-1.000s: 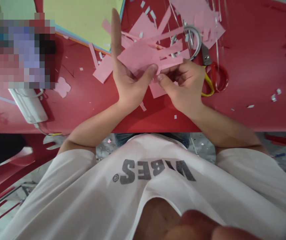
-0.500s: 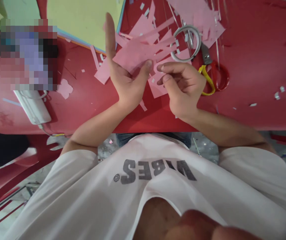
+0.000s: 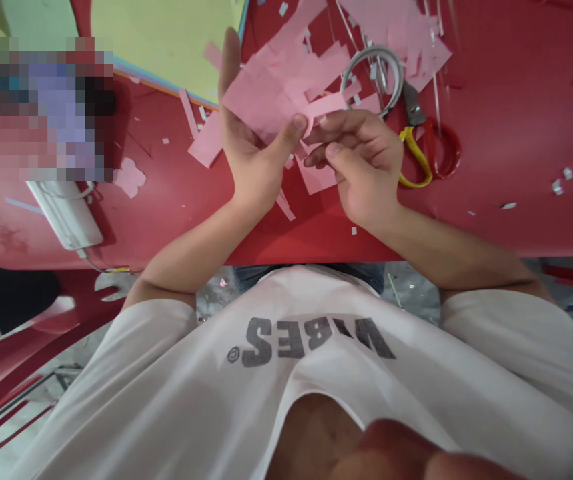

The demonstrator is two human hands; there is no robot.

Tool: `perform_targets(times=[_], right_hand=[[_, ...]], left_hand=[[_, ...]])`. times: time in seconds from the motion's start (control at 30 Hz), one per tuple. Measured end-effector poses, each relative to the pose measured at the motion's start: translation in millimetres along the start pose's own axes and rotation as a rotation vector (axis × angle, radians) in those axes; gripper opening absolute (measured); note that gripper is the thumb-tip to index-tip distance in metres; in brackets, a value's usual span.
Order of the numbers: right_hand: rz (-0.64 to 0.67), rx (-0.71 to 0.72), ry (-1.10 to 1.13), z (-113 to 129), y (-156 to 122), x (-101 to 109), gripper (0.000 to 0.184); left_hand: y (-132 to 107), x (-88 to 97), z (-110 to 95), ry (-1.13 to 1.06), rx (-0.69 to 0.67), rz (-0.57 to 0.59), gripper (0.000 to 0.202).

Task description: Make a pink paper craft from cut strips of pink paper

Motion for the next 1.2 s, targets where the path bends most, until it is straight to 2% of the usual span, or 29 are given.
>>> perform_targets(times=[0.1,0.2,0.27,0.43,0.6,0.77,0.9,0.97,1.1,1.2], right_hand=[[0.013,-0.06,-0.043,-6.8,1.2,2.3,0.028],[0.026,-0.066,-0.039,-9.7,1.8,3.8,0.029],[0.033,-0.06,-0.006,-9.9,2.4,4.0,0.029],[0.025,-0.11,0.027,-2.4,2.8,0.8,0.022],[-0.016,-0.159,0.11,4.4,2.5,-1.4,0.01],[-0.028,-0.15,0.102,1.4,4.5,1.2,0.012],[-0.018,-0.166,0.049,7.3,4.4,-1.9,0.013],[-0.022,-0.168,0.013,11.3,4.8,-2.9,0.014],[-0.033,-0.102,-0.058,15.8,7.9,-1.6,0.02],[-0.052,-0.047,-0.084,16.3,10.1,1.5,0.024]], left_hand=[[4.5,8.9,1.1,-0.005,-0.14,-0.191,0.131],[7.6,4.4,-5.7,0.012,-0.176,-0.149,0.135],[5.6,1.2,-17.2,0.041,-0.187,-0.12,0.131],[-7.3,5.8,-50.3,0.102,-0.319,-0.224,0.107],[-12.1,10.4,-57.0,0.221,-0.291,-0.203,0.077],[-15.1,12.0,-56.0,0.256,-0.248,-0.231,0.07],[-17.0,9.9,-60.5,0.219,-0.332,-0.236,0.059],[-17.2,9.6,-60.9,0.214,-0.332,-0.243,0.058],[-18.6,10.3,-56.2,0.255,-0.248,-0.276,0.065],[-21.1,8.2,-55.6,0.266,-0.254,-0.239,0.066]])
Point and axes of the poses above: each hand's wrist, its own y-axis towards the middle knuckle, its own x-axis out of the back of the hand, z = x × y, the point moved 6 cm from there along y, towards the middle knuckle, and after that the axes turned 15 degrees about y, right-handed, at the moved point
